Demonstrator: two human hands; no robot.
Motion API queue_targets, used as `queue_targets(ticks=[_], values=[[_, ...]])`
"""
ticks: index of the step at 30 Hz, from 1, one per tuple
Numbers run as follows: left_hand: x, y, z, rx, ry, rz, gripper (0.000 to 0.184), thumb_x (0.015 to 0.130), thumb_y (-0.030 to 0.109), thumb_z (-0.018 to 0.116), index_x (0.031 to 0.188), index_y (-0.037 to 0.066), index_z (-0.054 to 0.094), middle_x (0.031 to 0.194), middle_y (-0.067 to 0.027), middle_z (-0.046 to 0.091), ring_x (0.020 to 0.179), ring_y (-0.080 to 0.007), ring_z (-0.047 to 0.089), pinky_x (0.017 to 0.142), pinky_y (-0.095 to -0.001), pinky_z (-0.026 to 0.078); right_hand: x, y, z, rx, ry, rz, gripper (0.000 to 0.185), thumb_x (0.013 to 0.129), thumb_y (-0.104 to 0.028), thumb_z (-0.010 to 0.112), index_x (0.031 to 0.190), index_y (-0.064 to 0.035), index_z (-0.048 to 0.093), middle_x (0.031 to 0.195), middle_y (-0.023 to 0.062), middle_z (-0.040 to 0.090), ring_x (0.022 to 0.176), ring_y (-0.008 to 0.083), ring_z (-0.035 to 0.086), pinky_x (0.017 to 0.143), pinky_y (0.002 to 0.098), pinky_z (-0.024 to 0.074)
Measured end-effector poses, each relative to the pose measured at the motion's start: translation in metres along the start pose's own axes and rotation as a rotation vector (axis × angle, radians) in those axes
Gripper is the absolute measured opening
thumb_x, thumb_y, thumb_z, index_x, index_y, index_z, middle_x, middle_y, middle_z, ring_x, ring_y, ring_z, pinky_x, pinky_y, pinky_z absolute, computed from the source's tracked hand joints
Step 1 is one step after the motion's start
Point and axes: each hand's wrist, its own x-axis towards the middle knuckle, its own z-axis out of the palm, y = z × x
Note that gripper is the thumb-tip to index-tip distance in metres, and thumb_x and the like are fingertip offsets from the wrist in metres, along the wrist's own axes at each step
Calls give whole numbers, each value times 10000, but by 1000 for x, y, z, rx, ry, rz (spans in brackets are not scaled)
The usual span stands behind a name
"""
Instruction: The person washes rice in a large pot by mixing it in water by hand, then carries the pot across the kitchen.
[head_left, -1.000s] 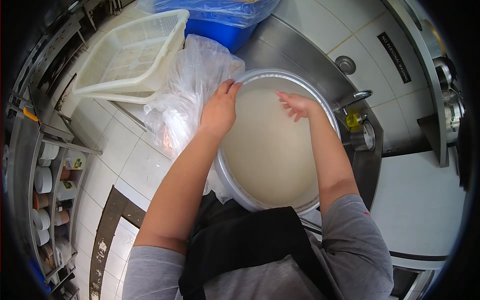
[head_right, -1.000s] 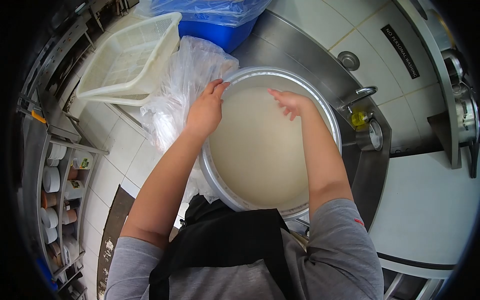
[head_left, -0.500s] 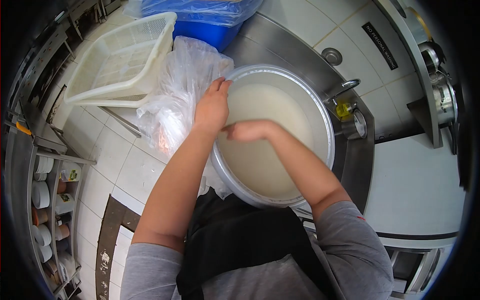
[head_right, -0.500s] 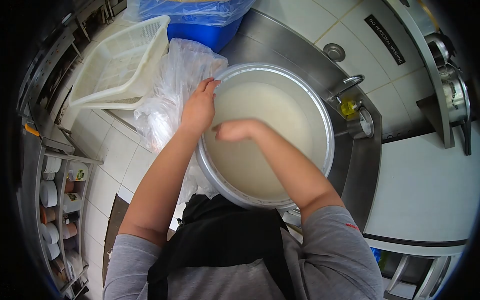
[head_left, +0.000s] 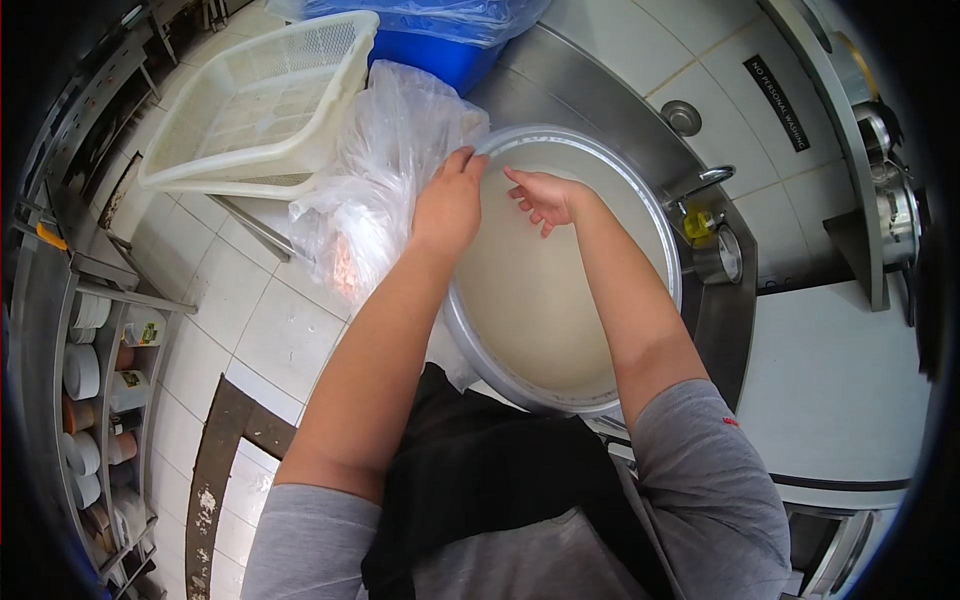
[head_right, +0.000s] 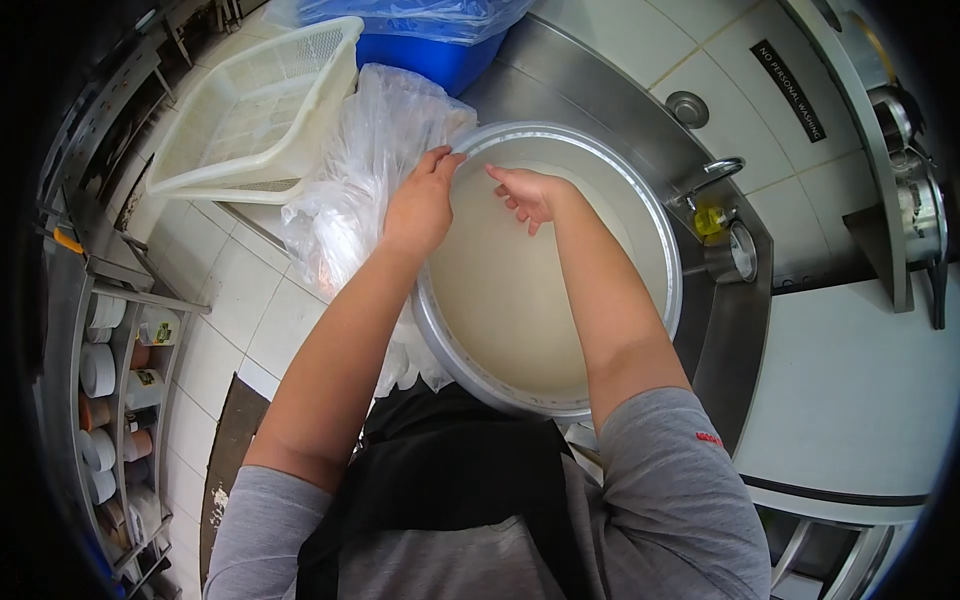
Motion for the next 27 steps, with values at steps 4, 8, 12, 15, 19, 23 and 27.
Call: queue_targets(ticks=[4,8,12,15,19,23,27], values=[[0,1,-1,-5,-23,-18,484,779,-72,459,1228,98,513,1343,-108,460,1131,-333,531,929,-399,460,-20,8,2,-8,-16,-77,1013,818,-787,242,1481,-55,17,1522,245,-32,1372,503,43,1057,652,101],[0,-3,0,-3,15,13,487,771,-81,452,1219,95,523,1342,-114,460,1126,-334,534,927,-402,459,-67,39,3,-43,-79,-74,1112,739,-868,199,1482,-56,37,1517,258,32,1371,496,86,1061,645,110],[1,0,-1,29,-57,-2,403,842,16,462,1234,93,512,1362,-120,438,1206,-311,478,972,-386,443,-83,90,23,-56,-93,14,1106,750,-857,163,1475,-32,39,1507,272,60,1363,494,129,1073,614,166],[0,1,-2,18,-66,-2,399,842,17,460,1231,90,512,1364,-122,436,1214,-311,471,973,-389,441,-76,100,33,-44,-28,26,1113,740,-862,145,1475,-31,60,1500,286,70,1354,498,159,1062,608,211],[0,1,-2,17,-66,2,392,845,23,459,1227,92,516,1362,-121,438,1216,-312,468,974,-388,438,-80,102,41,-36,34,33,1105,735,-866,161,1481,-55,75,1504,277,78,1367,480,147,1067,594,207],[-3,-3,3,117,-2,96,370,840,32,474,1205,67,527,1356,-143,439,1229,-307,461,972,-398,437,-107,107,69,-204,84,-72,1049,790,-822,238,1459,-15,189,1488,218,239,1329,396,316,1052,561,278],[-5,15,0,401,-179,445,360,809,-2,484,1164,21,545,1263,-159,498,1145,-330,529,924,-404,476,-109,154,70,126,259,-293,699,919,-579,400,1367,-43,407,1358,163,456,1209,288,477,978,458,387]])
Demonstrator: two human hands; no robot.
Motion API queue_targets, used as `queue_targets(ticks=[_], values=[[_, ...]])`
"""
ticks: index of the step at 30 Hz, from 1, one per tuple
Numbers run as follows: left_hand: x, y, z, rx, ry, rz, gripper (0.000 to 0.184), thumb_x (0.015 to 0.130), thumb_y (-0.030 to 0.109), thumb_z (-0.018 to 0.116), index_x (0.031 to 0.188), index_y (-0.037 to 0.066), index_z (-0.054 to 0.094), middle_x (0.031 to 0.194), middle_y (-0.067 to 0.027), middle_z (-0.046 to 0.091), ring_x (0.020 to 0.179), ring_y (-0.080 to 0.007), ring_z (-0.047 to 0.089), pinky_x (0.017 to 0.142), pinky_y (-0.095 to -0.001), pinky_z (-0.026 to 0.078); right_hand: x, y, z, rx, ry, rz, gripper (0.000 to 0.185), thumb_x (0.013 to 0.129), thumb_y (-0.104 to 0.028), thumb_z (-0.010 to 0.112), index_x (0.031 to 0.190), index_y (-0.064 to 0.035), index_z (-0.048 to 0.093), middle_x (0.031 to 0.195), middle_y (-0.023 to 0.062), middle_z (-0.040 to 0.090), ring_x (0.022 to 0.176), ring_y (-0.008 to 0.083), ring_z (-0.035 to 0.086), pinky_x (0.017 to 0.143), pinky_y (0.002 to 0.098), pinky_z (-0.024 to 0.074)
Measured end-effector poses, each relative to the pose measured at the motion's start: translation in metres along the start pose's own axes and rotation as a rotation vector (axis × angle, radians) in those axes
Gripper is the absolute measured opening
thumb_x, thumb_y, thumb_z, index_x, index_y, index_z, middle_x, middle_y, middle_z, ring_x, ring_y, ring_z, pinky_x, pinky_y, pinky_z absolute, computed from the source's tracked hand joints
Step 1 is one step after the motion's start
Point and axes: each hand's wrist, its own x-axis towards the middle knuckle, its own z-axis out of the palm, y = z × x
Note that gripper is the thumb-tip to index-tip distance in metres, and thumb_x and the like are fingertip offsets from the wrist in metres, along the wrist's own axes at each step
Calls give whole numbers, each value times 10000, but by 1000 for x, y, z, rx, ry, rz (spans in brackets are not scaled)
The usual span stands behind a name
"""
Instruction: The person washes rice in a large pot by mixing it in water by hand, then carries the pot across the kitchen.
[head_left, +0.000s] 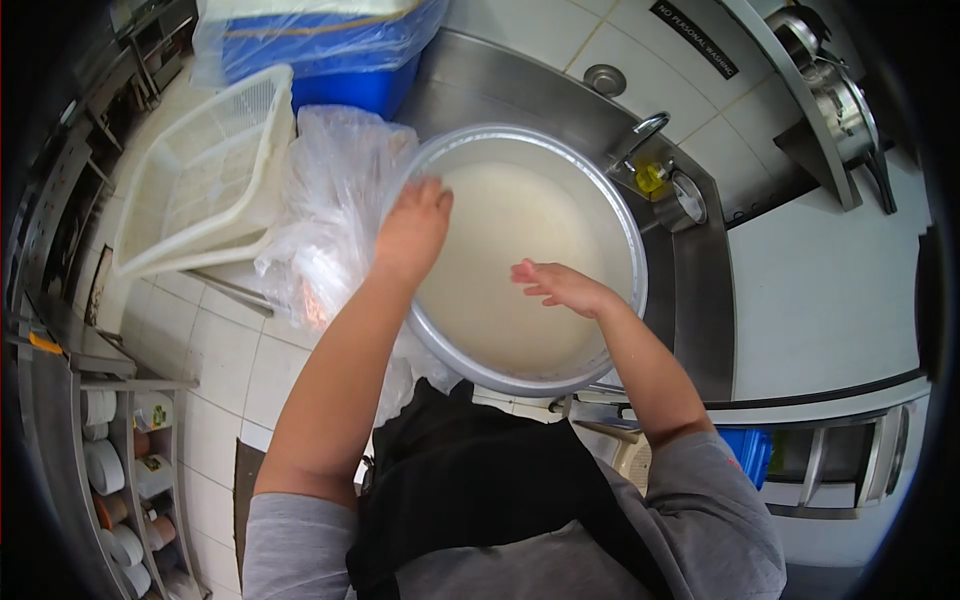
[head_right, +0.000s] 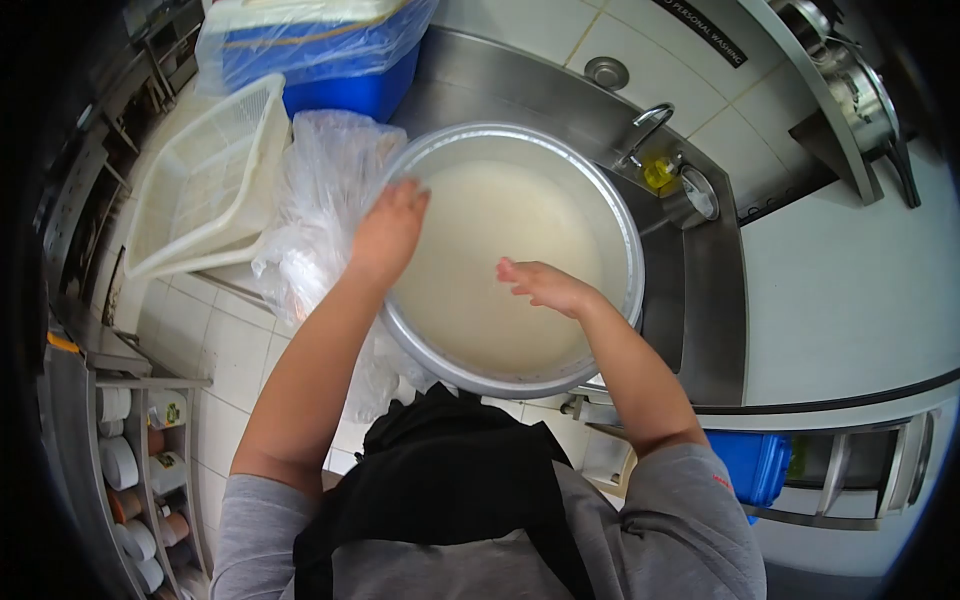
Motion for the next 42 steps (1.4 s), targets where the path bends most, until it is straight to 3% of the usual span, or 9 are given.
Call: queue_targets(ticks=[4,6,12,19,22,24,34,40,42], values=[[34,9,3,49,-626,-127,281,850,77,507,1113,-1,563,1224,-176,516,1119,-308,560,894,-393,490,44,67,-47,726,453,-174,456,936,-391,473,1224,-39,509,1213,128,526,1059,242,547,878,392,437],[56,7,34,-44,-471,-238,245,873,102,508,1079,-8,579,1184,-190,542,1048,-315,597,870,-399,501,68,81,-76,1373,848,-98,269,924,-199,483,1114,-17,539,1008,78,569,917,199,571,781,311,470],[95,-3,132,-347,-12,-191,292,900,181,515,1097,-22,587,1147,-222,557,1031,-382,571,897,-430,472,148,112,-105,1579,984,-240,207,919,-179,471,981,-11,575,861,41,600,835,153,581,748,269,489],[135,97,177,-979,225,-532,265,898,186,538,1029,-9,658,1025,-243,632,964,-379,607,882,-393,470,203,70,-88,1537,684,-487,308,920,-292,485,1026,-29,605,1010,70,632,951,199,592,844,346,489],[159,148,167,-1445,356,-882,271,909,186,524,1052,-3,656,1031,-236,638,961,-368,615,879,-374,472,163,26,-89,1634,521,-203,371,922,-317,464,1111,-29,601,1092,79,626,1035,218,572,924,360,453],[175,165,146,-1460,354,-788,290,914,187,514,1078,-17,641,1002,-200,657,915,-315,632,841,-351,484,148,20,-95,1722,317,-639,388,922,-336,439,1133,-50,594,1120,74,619,1038,225,573,939,366,441],[248,249,127,-758,-413,-147,530,898,322,473,1290,-35,481,1306,-242,494,1203,-356,487,1015,-369,377,49,12,-162,2093,666,-525,417,938,-429,334,1036,-103,574,1069,77,606,1031,273,572,897,425,453],[210,213,127,-1121,-14,-71,395,913,184,508,1268,11,499,1235,-199,538,1163,-339,510,983,-369,399,79,28,-145,1864,654,-672,303,936,-291,426,1100,-93,586,1067,78,617,984,243,578,880,358,456],[184,169,120,-943,43,86,429,906,210,543,1290,32,474,1313,-206,467,1215,-351,462,996,-382,392,84,36,-129,1102,778,-751,299,931,-186,475,1192,-69,562,1102,70,616,1030,200,567,911,299,426]])
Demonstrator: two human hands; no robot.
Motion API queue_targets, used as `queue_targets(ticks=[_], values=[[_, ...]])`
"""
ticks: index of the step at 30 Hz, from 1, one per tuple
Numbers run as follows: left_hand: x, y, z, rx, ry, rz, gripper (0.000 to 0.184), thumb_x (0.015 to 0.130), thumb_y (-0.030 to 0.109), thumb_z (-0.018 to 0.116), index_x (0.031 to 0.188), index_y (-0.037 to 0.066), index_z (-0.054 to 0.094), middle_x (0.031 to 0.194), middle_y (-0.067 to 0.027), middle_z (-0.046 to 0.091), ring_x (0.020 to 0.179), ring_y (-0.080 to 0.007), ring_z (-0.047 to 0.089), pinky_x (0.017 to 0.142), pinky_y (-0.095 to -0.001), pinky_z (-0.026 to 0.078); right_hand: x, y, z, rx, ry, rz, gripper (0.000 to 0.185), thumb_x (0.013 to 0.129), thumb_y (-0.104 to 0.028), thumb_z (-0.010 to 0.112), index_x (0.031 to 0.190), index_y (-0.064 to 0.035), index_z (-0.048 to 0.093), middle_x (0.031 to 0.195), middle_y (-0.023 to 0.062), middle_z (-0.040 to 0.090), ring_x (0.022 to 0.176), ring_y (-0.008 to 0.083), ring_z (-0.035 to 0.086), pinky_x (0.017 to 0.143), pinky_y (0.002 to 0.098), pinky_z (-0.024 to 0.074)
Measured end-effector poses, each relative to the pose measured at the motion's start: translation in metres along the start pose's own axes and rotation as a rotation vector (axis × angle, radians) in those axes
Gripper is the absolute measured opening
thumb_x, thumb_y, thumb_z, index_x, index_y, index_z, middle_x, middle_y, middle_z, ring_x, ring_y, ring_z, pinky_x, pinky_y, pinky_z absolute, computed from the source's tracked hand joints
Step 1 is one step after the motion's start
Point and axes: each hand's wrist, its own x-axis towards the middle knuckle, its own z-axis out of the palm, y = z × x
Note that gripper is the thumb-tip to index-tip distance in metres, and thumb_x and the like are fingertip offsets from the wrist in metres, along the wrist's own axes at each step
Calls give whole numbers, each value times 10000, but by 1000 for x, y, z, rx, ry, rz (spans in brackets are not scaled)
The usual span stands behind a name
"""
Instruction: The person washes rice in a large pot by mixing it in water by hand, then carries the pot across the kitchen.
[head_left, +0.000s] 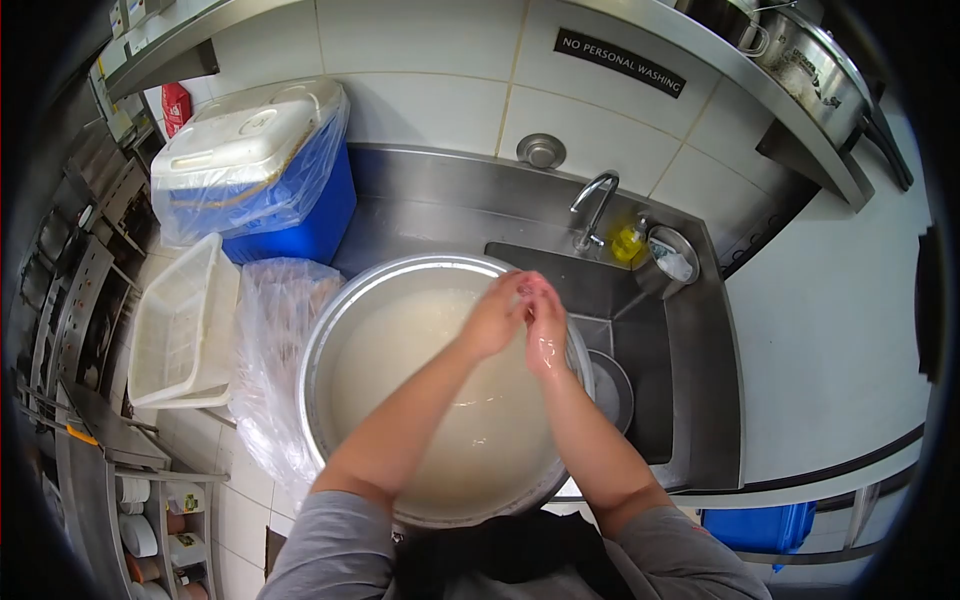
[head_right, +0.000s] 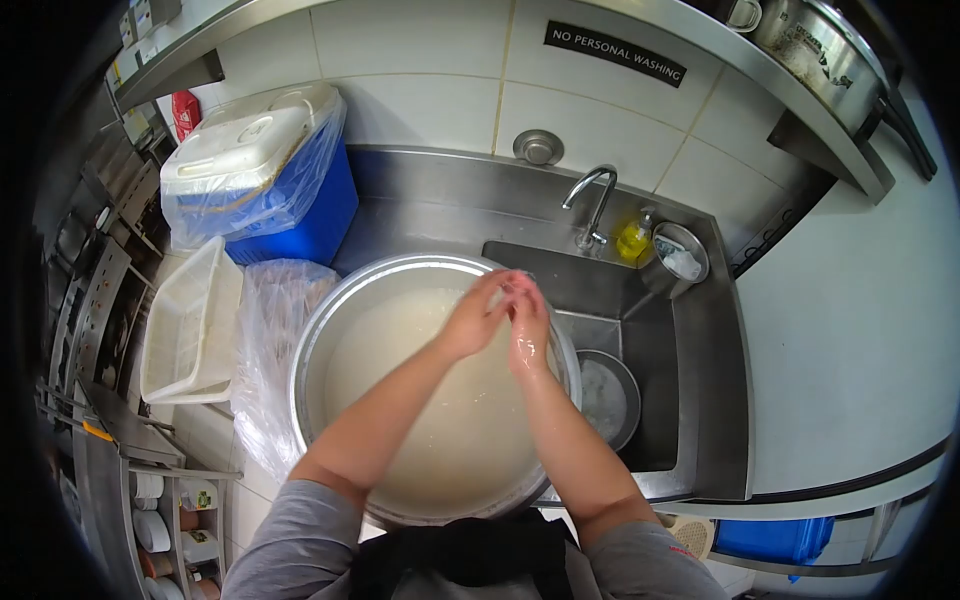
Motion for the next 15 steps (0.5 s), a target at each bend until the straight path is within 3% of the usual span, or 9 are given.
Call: queue_targets(ticks=[1,3,4,5,7,8,10,12,15], values=[[-15,-15,-22,136,-27,-41,431,900,216,556,1288,44,478,1322,-205,457,1218,-350,460,1001,-380,390,-2,6,-2,2,2,9,299,931,-186,475,1192,-69,562,1102,70,616,1030,200,567,911,299,426],[-50,-43,-69,425,-121,-153,466,898,234,561,1322,76,448,1378,-204,396,1233,-369,442,1017,-405,380,-8,17,-9,-732,-405,185,334,936,-179,497,1245,-57,537,1144,74,614,1077,167,547,930,297,412],[-65,-49,-86,579,-185,-222,500,901,248,553,1358,96,415,1424,-203,344,1245,-389,426,1027,-431,372,-12,22,-8,-938,-577,186,391,928,-219,519,1294,-84,491,1294,118,526,1208,249,475,989,360,395],[-78,-47,-92,581,-192,-228,500,901,248,553,1358,96,415,1424,-203,344,1245,-389,426,1027,-431,372,-22,28,-5,-932,-577,194,391,928,-219,519,1294,-84,491,1294,118,526,1208,249,475,989,360,395],[-103,-41,-99,898,-526,-735,648,898,340,529,1444,105,273,1524,-160,161,1348,-406,274,1040,-561,326,-44,42,5,-1614,-748,-139,456,911,-236,546,1344,-138,439,1430,146,365,1309,362,348,1039,422,365],[-113,-37,-98,900,-533,-736,648,898,340,529,1444,105,273,1524,-160,161,1348,-406,274,1040,-561,326,-52,41,10,-1661,-845,-12,531,873,-231,583,1367,-159,401,1482,158,250,1350,426,237,1074,444,331],[-129,-28,-89,779,-690,-813,747,899,421,508,1487,154,134,1553,-123,24,1382,-424,170,1013,-652,292,-74,35,18,-1777,-976,6,549,853,-233,605,1362,-162,410,1473,158,265,1343,415,258,1066,442,342],[-146,-18,-72,835,-804,-782,787,881,430,534,1488,147,120,1549,-143,40,1380,-437,162,1024,-644,281,-84,35,20,-1893,-1105,23,568,833,-234,627,1356,-165,418,1465,158,280,1336,404,279,1058,439,353],[-161,14,-65,853,-1006,-696,820,861,433,570,1490,168,115,1548,-145,44,1380,-445,157,1035,-642,263,-70,39,-5,-1756,-1384,10,621,789,-245,671,1352,-161,423,1455,166,287,1321,411,297,1037,510,353]])
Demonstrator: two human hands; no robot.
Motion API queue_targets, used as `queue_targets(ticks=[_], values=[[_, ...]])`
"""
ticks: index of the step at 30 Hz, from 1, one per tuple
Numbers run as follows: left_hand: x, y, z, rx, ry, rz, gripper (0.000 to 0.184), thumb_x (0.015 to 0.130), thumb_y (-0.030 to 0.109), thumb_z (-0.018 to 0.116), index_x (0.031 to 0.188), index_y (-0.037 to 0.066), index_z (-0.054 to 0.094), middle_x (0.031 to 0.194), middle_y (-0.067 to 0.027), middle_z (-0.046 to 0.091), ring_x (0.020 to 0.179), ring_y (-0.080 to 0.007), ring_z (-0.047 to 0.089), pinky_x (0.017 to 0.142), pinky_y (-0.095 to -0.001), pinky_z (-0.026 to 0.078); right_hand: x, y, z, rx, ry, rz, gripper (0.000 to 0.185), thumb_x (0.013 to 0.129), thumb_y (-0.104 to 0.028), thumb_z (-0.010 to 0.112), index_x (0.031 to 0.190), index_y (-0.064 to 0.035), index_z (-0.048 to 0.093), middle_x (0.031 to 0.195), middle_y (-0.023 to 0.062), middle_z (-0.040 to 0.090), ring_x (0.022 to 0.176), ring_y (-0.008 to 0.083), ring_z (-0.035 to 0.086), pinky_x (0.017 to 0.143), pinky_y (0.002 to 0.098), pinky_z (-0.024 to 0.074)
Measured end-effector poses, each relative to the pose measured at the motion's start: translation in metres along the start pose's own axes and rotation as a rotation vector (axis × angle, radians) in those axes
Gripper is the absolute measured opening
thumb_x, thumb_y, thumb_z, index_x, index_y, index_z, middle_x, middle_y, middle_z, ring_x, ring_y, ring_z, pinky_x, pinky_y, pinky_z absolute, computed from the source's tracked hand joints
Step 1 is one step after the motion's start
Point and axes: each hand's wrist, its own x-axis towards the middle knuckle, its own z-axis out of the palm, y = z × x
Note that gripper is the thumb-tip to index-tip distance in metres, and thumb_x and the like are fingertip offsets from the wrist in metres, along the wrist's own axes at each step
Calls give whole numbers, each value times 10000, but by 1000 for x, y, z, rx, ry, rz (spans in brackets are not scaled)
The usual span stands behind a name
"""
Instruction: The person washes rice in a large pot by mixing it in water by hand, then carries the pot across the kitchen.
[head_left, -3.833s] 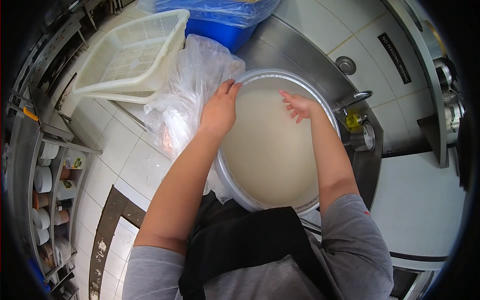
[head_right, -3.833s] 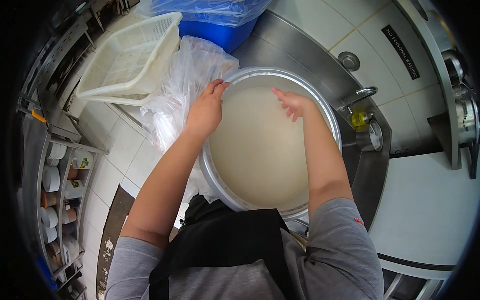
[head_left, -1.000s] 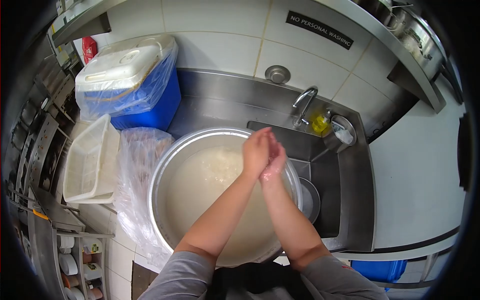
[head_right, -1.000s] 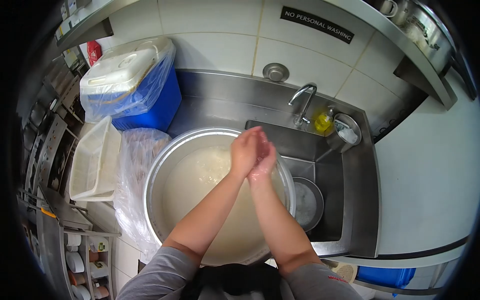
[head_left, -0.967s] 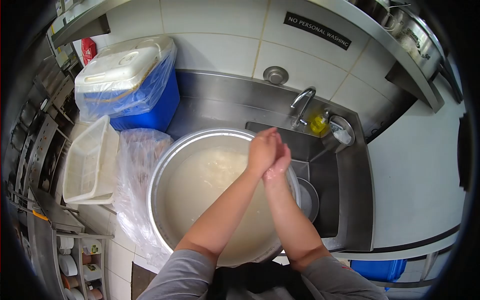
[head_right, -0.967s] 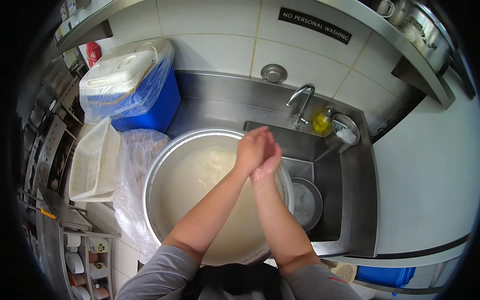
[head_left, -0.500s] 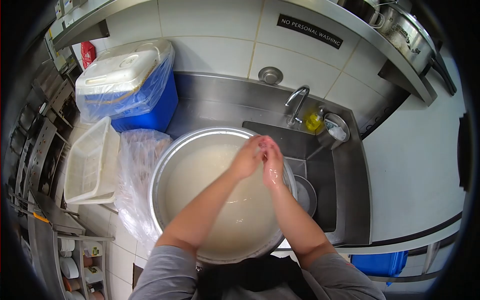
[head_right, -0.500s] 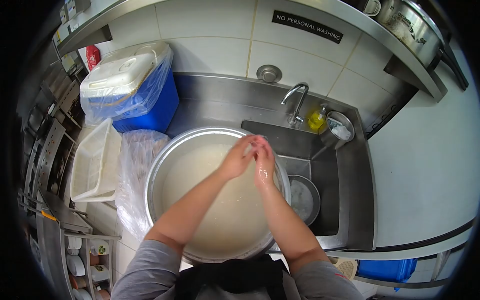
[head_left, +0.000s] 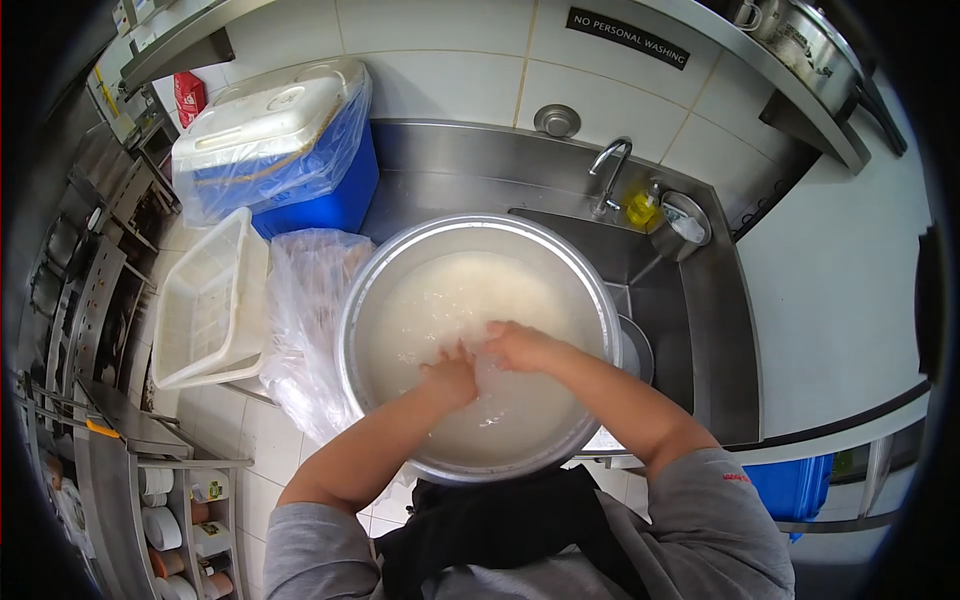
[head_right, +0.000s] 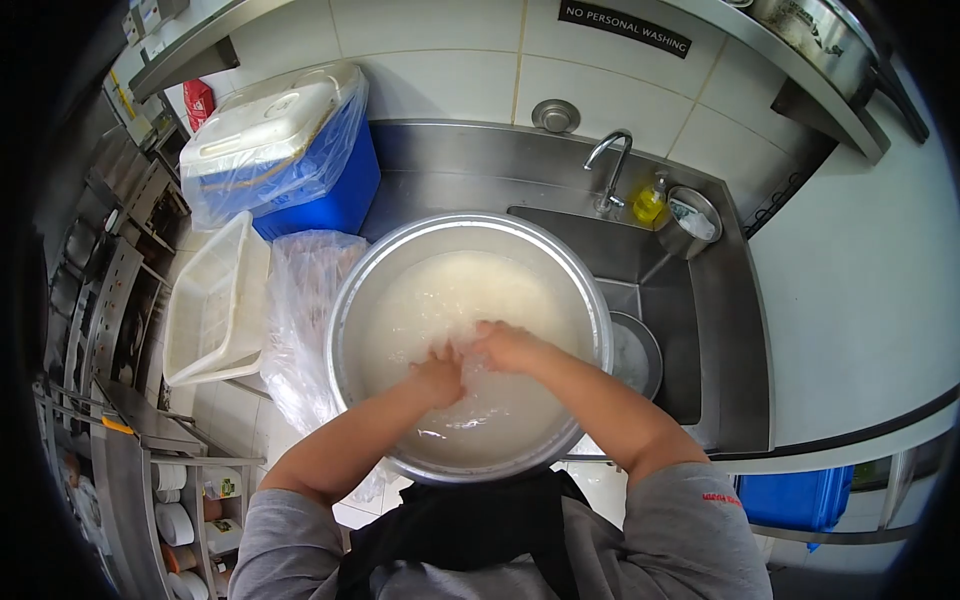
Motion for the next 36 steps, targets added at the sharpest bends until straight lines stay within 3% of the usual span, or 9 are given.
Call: queue_targets(ticks=[3,5,6,12,14,17,23,28,36], values=[[-30,-8,-19,106,-23,171,819,834,427,607,1486,234,152,1558,-102,23,1392,-415,153,1029,-648,265,-9,16,-8,101,270,126,711,752,-264,717,1378,-164,393,1469,156,270,1296,356,347,999,539,377],[-37,-25,-27,182,-7,262,826,811,428,634,1482,270,178,1563,-76,13,1401,-391,145,1024,-649,273,-25,-5,-25,177,227,723,740,753,-263,713,1396,-159,361,1463,179,273,1335,333,307,1013,528,368],[-38,-32,-32,168,-67,143,842,795,428,653,1479,290,181,1562,-75,26,1401,-385,153,1021,-655,271,-12,0,-4,184,226,730,740,753,-263,713,1396,-159,361,1463,179,273,1335,333,307,1013,528,368],[-32,-22,-10,210,-119,29,845,762,409,694,1461,334,224,1558,-79,76,1380,-396,208,1014,-658,283,-12,-51,24,97,51,406,719,777,-228,668,1415,-173,343,1490,147,251,1397,313,200,1051,595,281],[-37,-24,-12,259,-133,73,841,758,405,698,1457,334,236,1556,-84,88,1372,-400,225,1014,-654,288,-35,-46,6,-88,-90,-16,764,758,-254,709,1422,-188,337,1495,105,265,1389,347,205,1039,616,273],[-50,-50,-28,287,-118,100,801,775,416,677,1452,259,280,1546,-125,104,1344,-396,291,1010,-605,334,-54,-11,-3,-122,-69,80,736,749,-240,711,1402,-188,376,1507,60,249,1385,296,229,1046,614,255],[-50,-79,-6,243,-77,-13,704,785,439,632,1401,193,397,1404,-164,421,1229,-361,462,971,-617,350,-69,12,20,-322,-131,451,602,717,-322,722,1274,-175,549,1248,74,581,1180,298,516,1047,566,257],[-77,-35,10,273,-202,68,533,837,505,543,1203,125,617,1220,-123,600,1114,-316,578,948,-499,416,-86,-73,9,-168,-393,585,397,765,-390,641,1012,-85,705,1084,122,664,986,327,631,891,479,444],[-105,-12,0,106,-207,290,505,884,516,464,1219,161,595,1241,-102,585,1141,-289,555,945,-417,439,-58,-135,14,24,-512,53,370,849,-329,519,1009,-39,684,1072,190,645,953,359,621,860,419,473]])
